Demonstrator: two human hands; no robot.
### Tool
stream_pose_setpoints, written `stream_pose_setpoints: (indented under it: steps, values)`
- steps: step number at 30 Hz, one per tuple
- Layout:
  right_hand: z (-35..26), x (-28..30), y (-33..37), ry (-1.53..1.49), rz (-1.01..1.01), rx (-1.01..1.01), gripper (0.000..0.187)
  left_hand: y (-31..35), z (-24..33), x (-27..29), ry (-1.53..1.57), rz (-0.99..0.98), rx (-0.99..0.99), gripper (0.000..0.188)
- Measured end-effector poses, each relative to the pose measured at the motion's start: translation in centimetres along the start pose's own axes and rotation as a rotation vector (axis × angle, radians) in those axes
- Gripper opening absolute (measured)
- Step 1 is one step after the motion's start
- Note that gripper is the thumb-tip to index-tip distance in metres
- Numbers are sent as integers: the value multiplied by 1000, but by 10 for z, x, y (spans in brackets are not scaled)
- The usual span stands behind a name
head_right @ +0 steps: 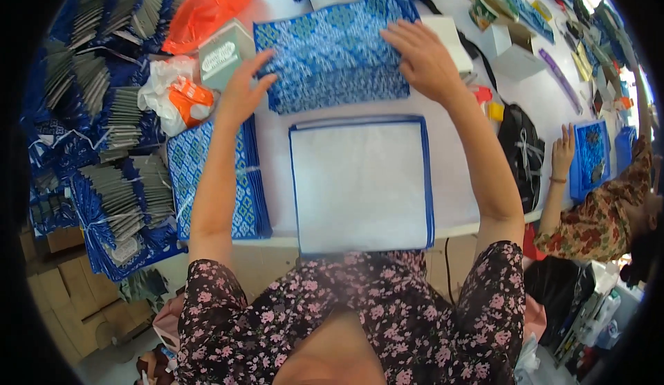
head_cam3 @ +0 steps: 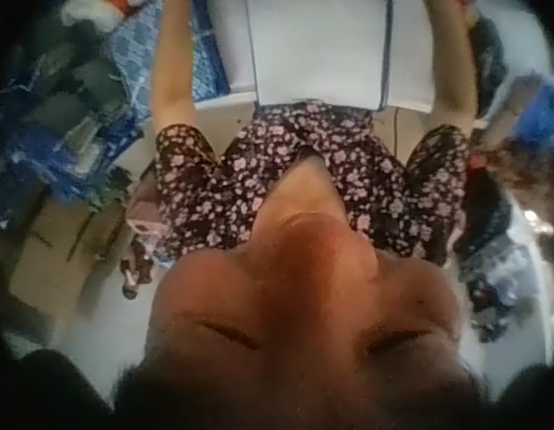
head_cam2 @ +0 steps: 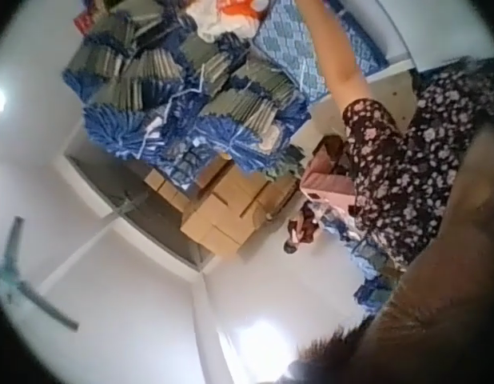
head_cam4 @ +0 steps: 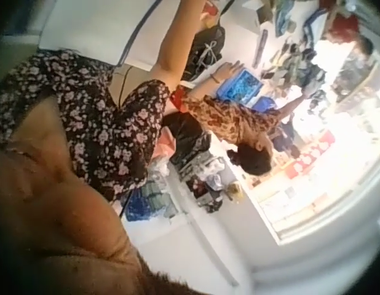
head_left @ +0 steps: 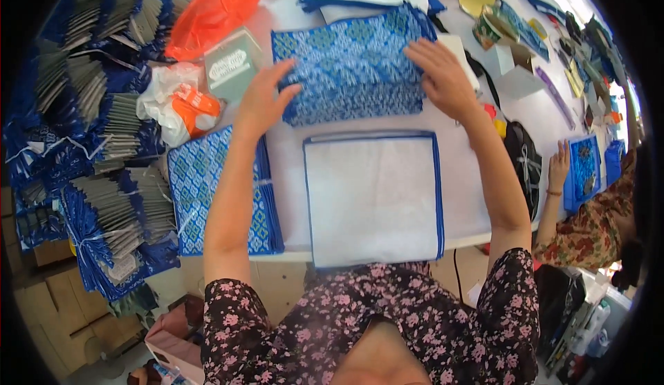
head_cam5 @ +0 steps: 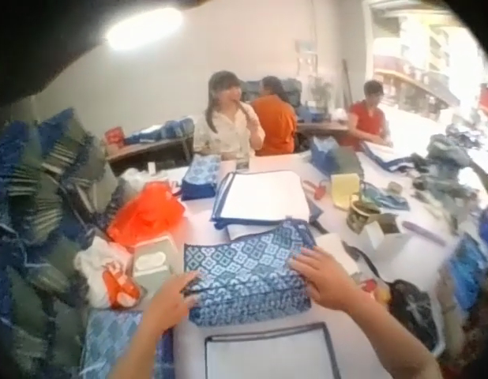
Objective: The person packages patterned fabric items by hand, placing them into clear plastic bags.
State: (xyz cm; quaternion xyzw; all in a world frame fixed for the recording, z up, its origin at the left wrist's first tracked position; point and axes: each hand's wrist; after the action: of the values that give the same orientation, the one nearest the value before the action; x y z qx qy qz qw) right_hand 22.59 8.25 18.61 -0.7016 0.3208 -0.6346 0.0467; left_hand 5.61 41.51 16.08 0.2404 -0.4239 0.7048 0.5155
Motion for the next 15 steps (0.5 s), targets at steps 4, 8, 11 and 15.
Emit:
stream_pose_setpoints:
  steps: [4, 8, 11, 15]
  values:
    - [-53, 26, 81, -178, -26, -49, 39, 76, 51, 21, 239, 181, -3, 45]
    - [-137, 22, 189, -517, -477, -97, 30, 192, 104, -10, 289, -257, 84, 37]
    - [-162, 5, 233, -547, -617, -95, 29, 253, 123, -47, 371, -473, 68, 38]
    - [-171, 8, 260, -567, -568, -126, 25, 288, 134, -59, 190, -517, 24, 38]
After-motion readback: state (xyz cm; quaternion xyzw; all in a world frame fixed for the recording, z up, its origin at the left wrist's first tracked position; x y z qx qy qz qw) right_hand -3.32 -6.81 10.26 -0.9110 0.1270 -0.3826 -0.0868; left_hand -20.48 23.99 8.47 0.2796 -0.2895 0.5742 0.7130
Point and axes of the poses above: each hand's wrist, its own y-axis away from the middle knuckle, its own x-axis out of the back of the hand, z = x × y, and after that the axes turned 5 degrees about -y, right-handed
